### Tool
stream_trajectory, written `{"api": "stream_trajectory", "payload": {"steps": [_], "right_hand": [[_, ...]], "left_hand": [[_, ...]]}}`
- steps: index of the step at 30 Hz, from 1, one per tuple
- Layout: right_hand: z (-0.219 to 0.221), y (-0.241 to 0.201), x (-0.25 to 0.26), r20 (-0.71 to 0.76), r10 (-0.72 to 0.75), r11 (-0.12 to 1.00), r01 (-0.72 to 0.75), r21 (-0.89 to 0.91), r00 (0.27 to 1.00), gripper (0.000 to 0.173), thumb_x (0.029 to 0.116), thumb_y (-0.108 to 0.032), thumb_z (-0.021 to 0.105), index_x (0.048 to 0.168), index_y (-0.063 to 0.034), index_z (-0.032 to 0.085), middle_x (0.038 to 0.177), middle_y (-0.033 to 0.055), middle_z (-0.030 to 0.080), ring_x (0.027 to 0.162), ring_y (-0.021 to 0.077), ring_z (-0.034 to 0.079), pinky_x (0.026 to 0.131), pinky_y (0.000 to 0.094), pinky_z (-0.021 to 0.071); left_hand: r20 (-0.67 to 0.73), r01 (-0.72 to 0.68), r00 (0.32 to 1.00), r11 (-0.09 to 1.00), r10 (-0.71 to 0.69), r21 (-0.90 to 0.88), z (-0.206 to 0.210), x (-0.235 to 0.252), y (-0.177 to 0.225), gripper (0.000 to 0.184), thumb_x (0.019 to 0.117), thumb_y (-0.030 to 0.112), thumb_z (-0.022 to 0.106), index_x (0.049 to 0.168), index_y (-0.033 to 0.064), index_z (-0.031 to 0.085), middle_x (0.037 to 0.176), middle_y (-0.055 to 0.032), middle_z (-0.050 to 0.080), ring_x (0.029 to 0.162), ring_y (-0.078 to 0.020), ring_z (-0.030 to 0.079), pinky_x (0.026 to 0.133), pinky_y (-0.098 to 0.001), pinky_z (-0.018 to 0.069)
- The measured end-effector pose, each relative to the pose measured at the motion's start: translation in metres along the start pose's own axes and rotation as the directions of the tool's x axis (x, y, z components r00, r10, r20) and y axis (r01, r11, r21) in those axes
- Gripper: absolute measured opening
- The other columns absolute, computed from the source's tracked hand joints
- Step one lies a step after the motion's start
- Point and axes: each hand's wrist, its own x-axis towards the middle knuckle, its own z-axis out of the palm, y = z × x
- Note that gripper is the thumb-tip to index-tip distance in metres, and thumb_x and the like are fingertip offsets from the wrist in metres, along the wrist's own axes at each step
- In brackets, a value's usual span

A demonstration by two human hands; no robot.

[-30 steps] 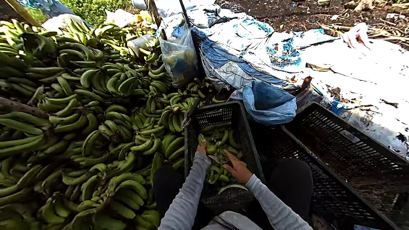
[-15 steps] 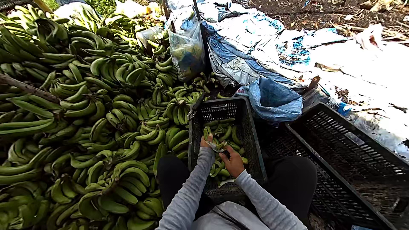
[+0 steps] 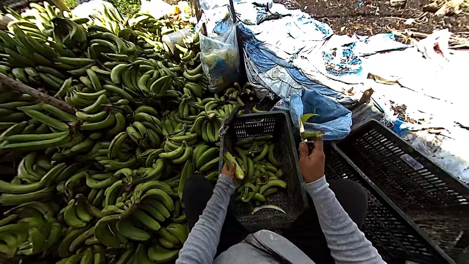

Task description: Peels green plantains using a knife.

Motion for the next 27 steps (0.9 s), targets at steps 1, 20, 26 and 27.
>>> {"api": "stream_trajectory", "payload": {"steps": [1,20,26,27], "right_hand": [[0.008,0.003,-0.001,0.248,0.178,0.978,-0.144,-0.150,0.952,0.056,0.1098,-0.027,0.047,0.156,0.0009,0.032,0.116,0.0307,0.066,0.104,0.0428,0.068,0.095,0.0586,0.0504],[0.085,0.015,-0.056,0.066,-0.541,0.841,0.539,0.055,0.838,0.035,0.1010,-0.022,0.056,0.122,-0.0007,0.074,0.092,0.0179,0.074,0.076,0.0331,0.073,0.064,0.0497,0.0580],[0.026,0.019,-0.027,0.088,-0.476,0.878,0.478,-0.010,0.875,0.035,0.1009,-0.018,0.056,0.126,0.0005,0.072,0.107,0.0206,0.075,0.091,0.0364,0.074,0.077,0.0548,0.0587],[0.022,0.019,-0.027,0.081,-0.478,0.875,0.482,-0.044,0.875,0.035,0.1011,-0.018,0.056,0.126,-0.0003,0.071,0.107,0.0203,0.075,0.090,0.0363,0.074,0.076,0.0539,0.0591]], "left_hand": [[-0.065,-0.025,0.998,0.995,0.019,-0.096,0.009,-0.001,-0.001,0.042,0.1075,0.008,0.046,0.147,-0.0019,0.035,0.111,-0.0180,0.061,0.080,-0.0201,0.068,0.071,-0.0366,0.0601],[-0.044,-0.085,0.996,0.820,0.073,-0.566,0.057,-0.032,0.023,0.012,0.1056,0.002,0.043,0.115,0.0033,0.049,0.091,-0.0087,0.070,0.082,-0.0189,0.072,0.076,-0.0353,0.0608],[0.374,-0.392,0.920,0.358,0.122,0.847,-0.009,0.029,0.056,0.054,0.0855,0.004,0.079,0.135,-0.0070,0.059,0.135,-0.0320,0.058,0.128,-0.0444,0.057,0.112,-0.0540,0.0418],[0.235,-0.256,0.967,0.386,0.102,0.886,-0.013,0.038,0.055,0.058,0.0871,0.006,0.079,0.138,-0.0073,0.055,0.140,-0.0343,0.052,0.133,-0.0463,0.051,0.114,-0.0544,0.0388]]}}
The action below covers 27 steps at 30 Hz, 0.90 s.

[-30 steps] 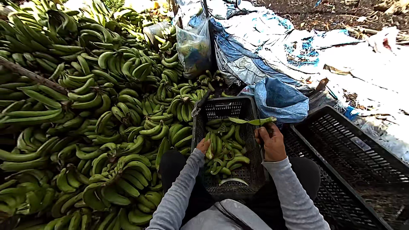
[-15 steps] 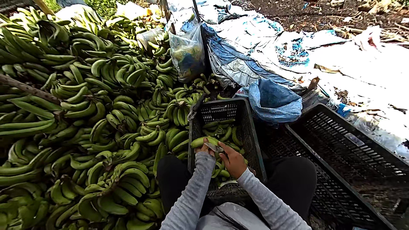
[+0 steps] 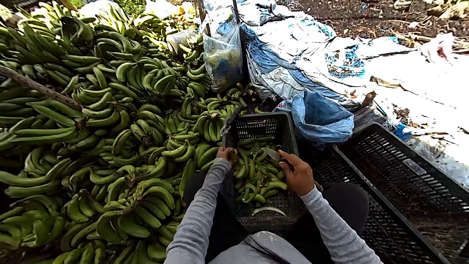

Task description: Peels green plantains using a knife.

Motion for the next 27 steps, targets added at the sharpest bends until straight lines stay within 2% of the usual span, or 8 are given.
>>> {"api": "stream_trajectory", "payload": {"steps": [3,7,11,14,20,22,24,27], "right_hand": [[-0.001,-0.006,-0.001,0.123,0.072,0.994,-0.061,-0.091,0.990,0.039,0.1022,-0.019,0.055,0.135,-0.0020,0.066,0.106,0.0232,0.073,0.089,0.0415,0.073,0.075,0.0579,0.0577],[0.014,-0.014,-0.002,0.441,0.211,0.976,-0.169,-0.134,0.872,0.059,0.1067,-0.027,0.051,0.158,-0.0009,0.037,0.123,0.0263,0.070,0.103,0.0467,0.071,0.090,0.0616,0.0537],[0.044,-0.006,-0.004,0.320,-0.074,0.992,0.036,0.123,0.945,0.050,0.1034,-0.022,0.054,0.146,0.0044,0.053,0.121,0.0246,0.071,0.102,0.0417,0.073,0.088,0.0570,0.0569],[0.054,-0.004,0.002,0.215,-0.219,0.963,0.175,0.207,0.952,0.047,0.1024,-0.022,0.053,0.140,0.0056,0.059,0.120,0.0235,0.072,0.101,0.0387,0.074,0.086,0.0531,0.0583],[0.062,-0.005,0.004,0.042,-0.285,0.930,0.266,0.252,0.957,0.044,0.1046,-0.029,0.050,0.129,0.0031,0.069,0.092,0.0198,0.072,0.076,0.0280,0.070,0.070,0.0417,0.0580],[0.055,-0.014,0.004,0.088,-0.141,0.875,0.083,0.478,0.986,0.040,0.1019,-0.020,0.054,0.127,0.0086,0.067,0.106,0.0158,0.075,0.090,0.0128,0.071,0.085,0.0274,0.0568],[0.046,-0.014,0.012,0.131,0.173,0.635,-0.212,0.743,0.976,0.036,0.1011,-0.006,0.048,0.128,0.0154,0.058,0.090,0.0005,0.069,0.074,-0.0006,0.061,0.070,0.0160,0.0530],[0.035,0.034,0.031,0.133,0.741,0.334,-0.533,0.778,0.658,0.036,0.1120,-0.015,0.039,0.142,0.0031,0.048,0.077,0.0009,0.060,0.059,0.0053,0.058,0.054,0.0201,0.0512]], "left_hand": [[-0.217,0.128,0.926,0.798,-0.308,-0.589,0.010,0.006,0.000,0.071,0.0916,-0.004,0.071,0.150,-0.0108,0.031,0.139,-0.0319,0.053,0.123,-0.0334,0.060,0.104,-0.0419,0.0493],[-0.043,0.038,0.899,0.177,-0.435,-0.983,0.024,-0.012,0.035,0.074,0.1076,0.006,0.045,0.162,0.0223,-0.003,0.135,-0.0255,0.050,0.101,-0.0287,0.064,0.082,-0.0419,0.0555],[0.065,0.062,0.932,-0.021,-0.357,-0.998,0.034,-0.036,0.066,0.023,0.1118,0.014,0.033,0.131,0.0028,0.039,0.089,-0.0096,0.060,0.073,-0.0169,0.064,0.068,-0.0326,0.0572],[0.157,0.133,0.969,-0.136,-0.191,-0.982,0.030,-0.056,0.085,0.047,0.1132,0.029,0.018,0.092,0.0076,0.054,0.067,-0.0015,0.067,0.063,-0.0104,0.069,0.063,-0.0250,0.0584],[0.181,0.130,0.913,-0.161,-0.365,-0.978,0.018,-0.074,0.113,0.034,0.1131,0.023,0.027,0.095,0.0070,0.051,0.068,-0.0025,0.061,0.060,-0.0102,0.064,0.059,-0.0246,0.0569],[0.250,0.238,0.918,-0.077,-0.307,-0.968,0.009,-0.080,0.105,0.028,0.1120,0.022,0.033,0.105,0.0041,0.052,0.077,-0.0062,0.063,0.066,-0.0136,0.065,0.063,-0.0267,0.0570],[0.281,0.279,0.955,0.035,0.092,-0.960,0.006,-0.086,0.069,0.025,0.1038,0.024,0.051,0.119,0.0042,0.050,0.086,-0.0067,0.069,0.073,-0.0155,0.070,0.065,-0.0261,0.0585],[0.166,0.238,0.843,-0.078,0.512,-0.968,0.004,-0.090,0.032,0.091,0.0647,0.028,0.096,0.136,0.0098,0.041,0.099,-0.0078,0.073,0.084,-0.0218,0.075,0.069,-0.0328,0.0635]]}}
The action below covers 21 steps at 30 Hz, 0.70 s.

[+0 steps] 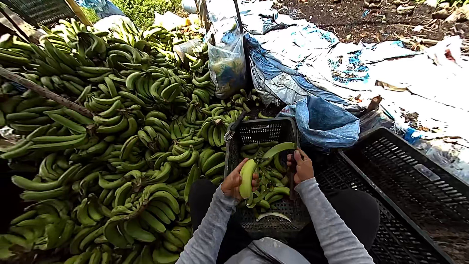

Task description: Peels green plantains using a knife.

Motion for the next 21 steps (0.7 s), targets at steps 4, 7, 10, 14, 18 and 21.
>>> {"api": "stream_trajectory", "payload": {"steps": [4,7,10,14,18,21], "right_hand": [[-0.018,0.019,0.018,0.129,0.215,0.730,-0.072,-0.680,0.968,0.048,0.1123,-0.017,0.038,0.155,0.0033,0.035,0.113,0.0251,0.063,0.088,0.0283,0.063,0.083,0.0406,0.0529],[0.008,0.011,-0.021,0.474,0.296,0.530,0.270,-0.804,0.829,0.062,0.1107,-0.027,0.044,0.162,0.0000,0.022,0.128,0.0324,0.063,0.113,0.0439,0.066,0.104,0.0558,0.0471],[0.012,0.018,-0.055,0.823,-0.060,0.600,0.679,-0.423,0.565,0.054,0.1050,-0.025,0.049,0.150,0.0043,0.048,0.118,0.0262,0.071,0.098,0.0383,0.071,0.090,0.0545,0.0543],[0.010,0.016,-0.065,0.922,-0.119,0.530,0.809,-0.254,0.368,0.050,0.1052,-0.025,0.050,0.147,0.0021,0.053,0.129,0.0251,0.068,0.106,0.0399,0.072,0.090,0.0555,0.0564],[0.011,0.025,-0.065,0.904,-0.259,0.430,0.878,-0.209,0.342,0.046,0.1048,-0.026,0.050,0.140,0.0014,0.061,0.105,0.0230,0.073,0.084,0.0372,0.073,0.072,0.0527,0.0588],[0.016,0.035,-0.070,0.839,-0.336,0.545,0.815,-0.196,0.427,0.038,0.1023,-0.023,0.054,0.128,0.0008,0.070,0.102,0.0187,0.075,0.085,0.0266,0.074,0.075,0.0423,0.0593]], "left_hand": [[-0.209,-0.158,0.966,0.987,0.150,-0.023,-0.007,-0.003,0.005,0.077,0.0699,0.016,0.087,0.133,0.0068,0.044,0.106,-0.0162,0.073,0.089,-0.0292,0.074,0.075,-0.0412,0.0624],[-0.724,0.033,0.689,0.996,0.040,0.086,0.014,0.022,0.000,0.030,0.1121,0.029,0.032,0.112,0.0044,0.048,0.071,-0.0055,0.058,0.053,-0.0140,0.060,0.050,-0.0266,0.0534],[-0.840,0.176,0.536,0.984,-0.082,0.016,0.019,0.039,0.001,0.038,0.1131,0.032,0.025,0.106,0.0030,0.050,0.063,-0.0060,0.052,0.047,-0.0118,0.054,0.044,-0.0229,0.0491],[-0.787,0.264,0.587,0.964,-0.190,-0.036,0.014,0.043,-0.006,0.040,0.1128,0.032,0.025,0.101,0.0035,0.050,0.062,-0.0056,0.052,0.046,-0.0117,0.054,0.044,-0.0219,0.0484],[-0.773,0.316,0.594,0.948,-0.222,-0.029,0.014,0.042,-0.006,0.041,0.1131,0.030,0.023,0.097,0.0046,0.051,0.060,-0.0044,0.053,0.047,-0.0110,0.055,0.046,-0.0220,0.0491],[-0.716,0.384,0.641,0.923,-0.275,-0.011,0.012,0.037,-0.004,0.045,0.1133,0.032,0.021,0.094,0.0059,0.052,0.060,-0.0030,0.054,0.049,-0.0098,0.057,0.048,-0.0212,0.0509]]}}
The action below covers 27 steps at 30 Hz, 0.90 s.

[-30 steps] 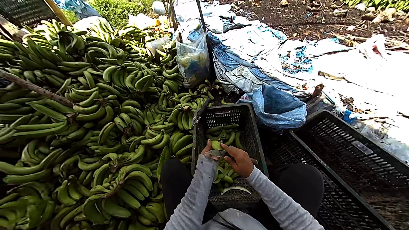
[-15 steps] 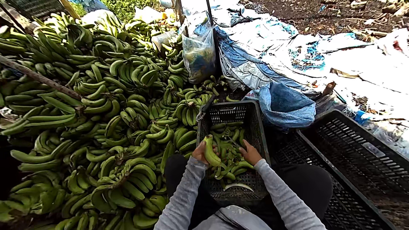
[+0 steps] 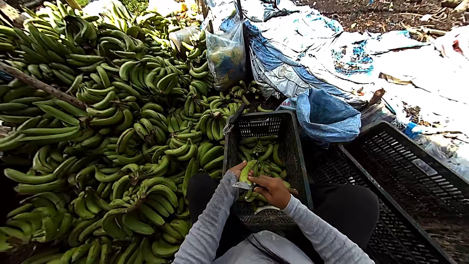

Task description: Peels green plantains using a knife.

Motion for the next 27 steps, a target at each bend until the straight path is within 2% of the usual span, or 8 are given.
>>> {"api": "stream_trajectory", "payload": {"steps": [3,5,8,11,13,17,22,27], "right_hand": [[-0.006,-0.011,0.006,0.065,0.373,0.721,-0.333,0.607,0.926,0.039,0.1015,-0.010,0.049,0.133,0.0123,0.057,0.088,-0.0017,0.069,0.070,0.0000,0.060,0.067,0.0166,0.0518],[-0.027,-0.005,0.014,-0.061,0.723,0.407,-0.353,0.842,0.688,0.037,0.1094,-0.011,0.038,0.139,0.0083,0.048,0.075,-0.0002,0.063,0.059,0.0053,0.059,0.055,0.0203,0.0524],[-0.073,0.025,0.021,-0.556,0.769,0.635,-0.477,0.608,0.315,0.040,0.1131,-0.016,0.036,0.149,0.0016,0.043,0.088,0.0039,0.060,0.065,0.0060,0.057,0.057,0.0192,0.0492],[-0.070,0.034,0.005,-0.291,0.692,0.658,-0.743,-0.121,0.661,0.049,0.1088,-0.017,0.045,0.153,0.0057,0.042,0.125,0.0332,0.066,0.110,0.0441,0.068,0.100,0.0567,0.0497],[-0.052,0.030,0.012,0.249,0.851,0.525,-0.777,-0.347,0.463,0.062,0.1113,-0.034,0.043,0.161,-0.0018,0.026,0.136,0.0329,0.059,0.124,0.0476,0.060,0.109,0.0610,0.0426],[-0.023,0.000,0.007,0.329,0.752,0.620,-0.782,-0.060,0.571,0.050,0.1132,-0.033,0.035,0.123,0.0085,0.060,0.100,0.0207,0.068,0.086,0.0285,0.068,0.086,0.0460,0.0538],[0.004,-0.032,-0.002,0.238,0.642,0.726,-0.678,0.115,0.728,0.049,0.1123,-0.036,0.033,0.134,0.0011,0.056,0.088,0.0133,0.065,0.075,0.0243,0.064,0.076,0.0443,0.0547],[0.003,-0.049,0.000,0.216,0.674,0.725,-0.689,-0.010,0.706,0.052,0.1124,-0.039,0.031,0.128,0.0007,0.060,0.087,0.0168,0.067,0.080,0.0319,0.066,0.080,0.0514,0.0527]], "left_hand": [[0.025,-0.024,1.000,0.973,0.019,0.229,-0.003,-0.012,0.008,0.043,0.1138,0.031,0.026,0.097,0.0045,0.056,0.064,-0.0026,0.057,0.052,-0.0095,0.057,0.050,-0.0225,0.0505],[0.032,-0.017,0.999,0.958,0.008,0.286,-0.012,-0.016,0.011,0.046,0.1132,0.037,0.024,0.099,0.0061,0.055,0.061,-0.0009,0.054,0.046,-0.0081,0.053,0.044,-0.0209,0.0469],[0.014,-0.195,0.981,0.979,0.195,0.059,-0.037,-0.011,0.008,0.040,0.1133,0.036,0.023,0.115,0.0069,0.051,0.070,-0.0016,0.057,0.048,-0.0072,0.055,0.044,-0.0194,0.0473],[-0.068,-0.508,0.860,0.861,0.506,-0.025,-0.039,0.001,0.006,0.031,0.1129,0.021,0.025,0.128,0.0030,0.044,0.077,-0.0035,0.061,0.062,-0.0106,0.064,0.057,-0.0231,0.0558],[-0.043,-0.689,0.718,0.719,0.694,0.089,-0.034,0.008,0.003,0.040,0.1068,0.013,0.024,0.141,-0.0048,0.035,0.082,-0.0040,0.064,0.067,-0.0118,0.065,0.063,-0.0255,0.0558],[0.014,-0.816,0.576,0.575,0.817,0.059,-0.022,0.011,0.008,0.044,0.1071,0.032,0.032,0.143,0.0072,0.031,0.082,-0.0009,0.069,0.060,-0.0114,0.066,0.052,-0.0243,0.0563],[0.001,-0.985,0.150,0.150,0.989,0.091,-0.023,0.035,0.008,0.037,0.1069,0.051,0.041,0.119,0.0211,0.058,0.074,0.0147,0.069,0.060,-0.0003,0.066,0.054,-0.0198,0.0568],[0.019,-0.983,-0.035,-0.038,0.999,0.181,-0.023,0.033,0.015,0.041,0.1058,0.056,0.039,0.118,0.0242,0.061,0.080,0.0183,0.067,0.067,0.0029,0.065,0.058,-0.0180,0.0562]]}}
